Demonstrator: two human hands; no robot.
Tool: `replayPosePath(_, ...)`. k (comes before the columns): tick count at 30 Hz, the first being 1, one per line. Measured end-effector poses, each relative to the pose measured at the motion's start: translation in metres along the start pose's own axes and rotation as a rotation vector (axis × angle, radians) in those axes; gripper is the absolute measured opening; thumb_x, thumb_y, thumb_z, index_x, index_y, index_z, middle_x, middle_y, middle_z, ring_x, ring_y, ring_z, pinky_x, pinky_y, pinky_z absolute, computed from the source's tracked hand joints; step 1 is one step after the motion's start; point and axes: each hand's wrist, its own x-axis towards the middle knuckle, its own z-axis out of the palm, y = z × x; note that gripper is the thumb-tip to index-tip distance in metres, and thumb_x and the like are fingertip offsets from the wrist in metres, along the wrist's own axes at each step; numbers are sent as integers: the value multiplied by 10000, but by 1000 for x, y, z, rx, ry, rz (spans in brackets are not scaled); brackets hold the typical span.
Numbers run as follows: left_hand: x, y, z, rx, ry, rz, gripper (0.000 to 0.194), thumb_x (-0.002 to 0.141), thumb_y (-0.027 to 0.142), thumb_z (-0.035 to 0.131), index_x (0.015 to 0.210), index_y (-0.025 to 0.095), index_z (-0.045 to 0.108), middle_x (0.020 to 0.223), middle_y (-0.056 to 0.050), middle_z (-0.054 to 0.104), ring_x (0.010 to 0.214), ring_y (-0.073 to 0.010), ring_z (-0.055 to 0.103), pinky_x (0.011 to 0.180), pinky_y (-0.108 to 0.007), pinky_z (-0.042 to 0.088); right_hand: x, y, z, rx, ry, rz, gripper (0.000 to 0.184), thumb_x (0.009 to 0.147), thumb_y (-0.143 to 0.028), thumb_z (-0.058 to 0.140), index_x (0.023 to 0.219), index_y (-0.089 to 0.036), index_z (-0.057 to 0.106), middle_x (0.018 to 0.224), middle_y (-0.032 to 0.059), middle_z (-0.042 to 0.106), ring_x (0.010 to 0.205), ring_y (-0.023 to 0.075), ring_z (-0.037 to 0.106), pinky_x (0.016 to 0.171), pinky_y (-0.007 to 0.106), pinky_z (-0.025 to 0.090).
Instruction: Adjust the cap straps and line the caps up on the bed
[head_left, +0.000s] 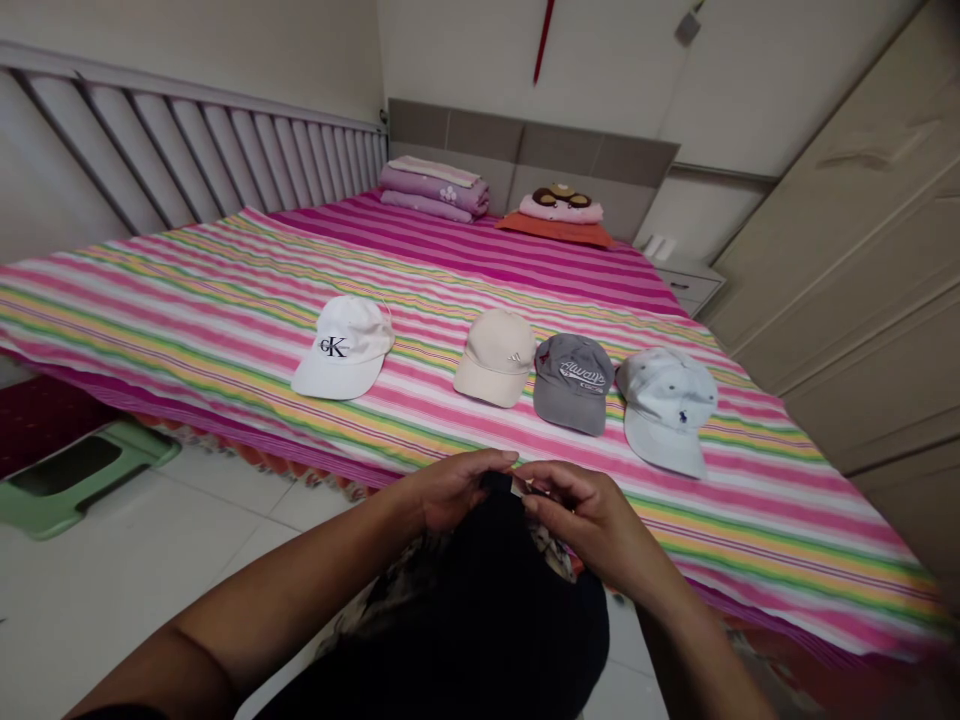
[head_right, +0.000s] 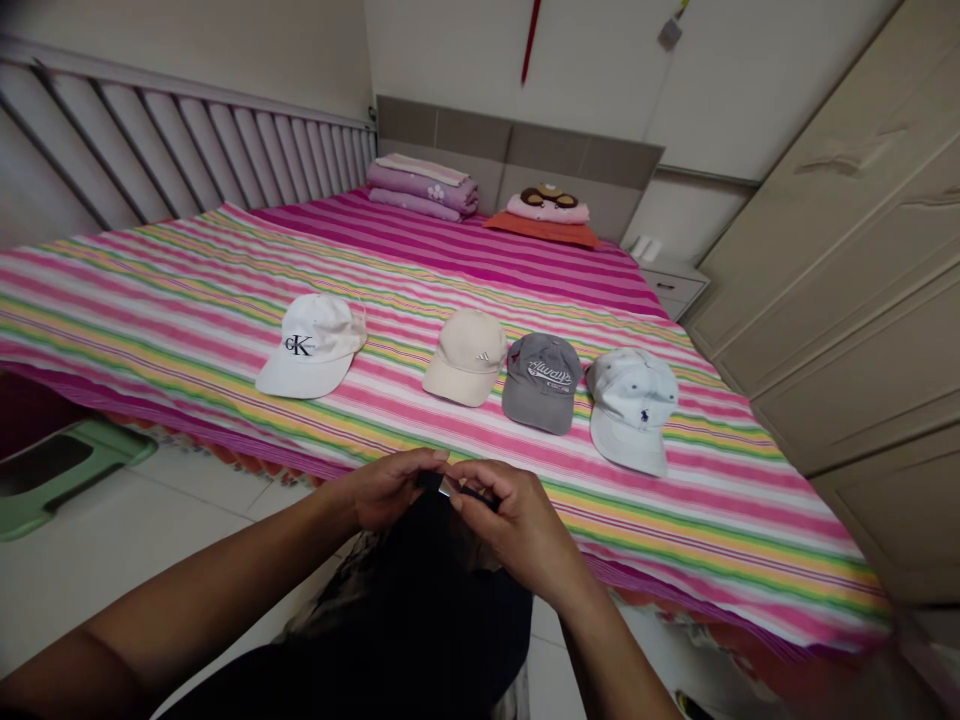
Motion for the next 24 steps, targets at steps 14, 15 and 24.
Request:
replayPosePath(14, -3, 1, -1, 32, -127, -24, 150, 640, 245, 622, 673, 101, 645, 645, -52, 663, 581, -145, 589, 587, -243, 403, -5, 7, -11, 322, 1, 212, 380, 787, -515, 496, 740, -145, 572, 622, -3, 538, 527, 105, 483, 506, 231, 390)
replayPosePath(15, -3, 1, -1, 17, -136, -27, 132, 640, 240, 622, 652, 110, 639, 624, -43, 658, 573, -144, 589, 578, -240, 401, -6, 9, -12, 337, -27, 218, 395, 791, -521, 485, 700, -144, 562, 599, 0, 538, 523, 108, 482, 505, 232, 384)
replayPosePath(24, -4, 2, -6, 34, -24, 13, 112, 603, 212, 635, 635, 105, 639, 579, -29, 640, 502, -109, 553, 506, -209, 382, -18, 33, -6, 702, -50, 285, 294, 736, -391, 629, 617, -135, 547, 478, -31, 474, 438, 66, 394, 443, 187, 296)
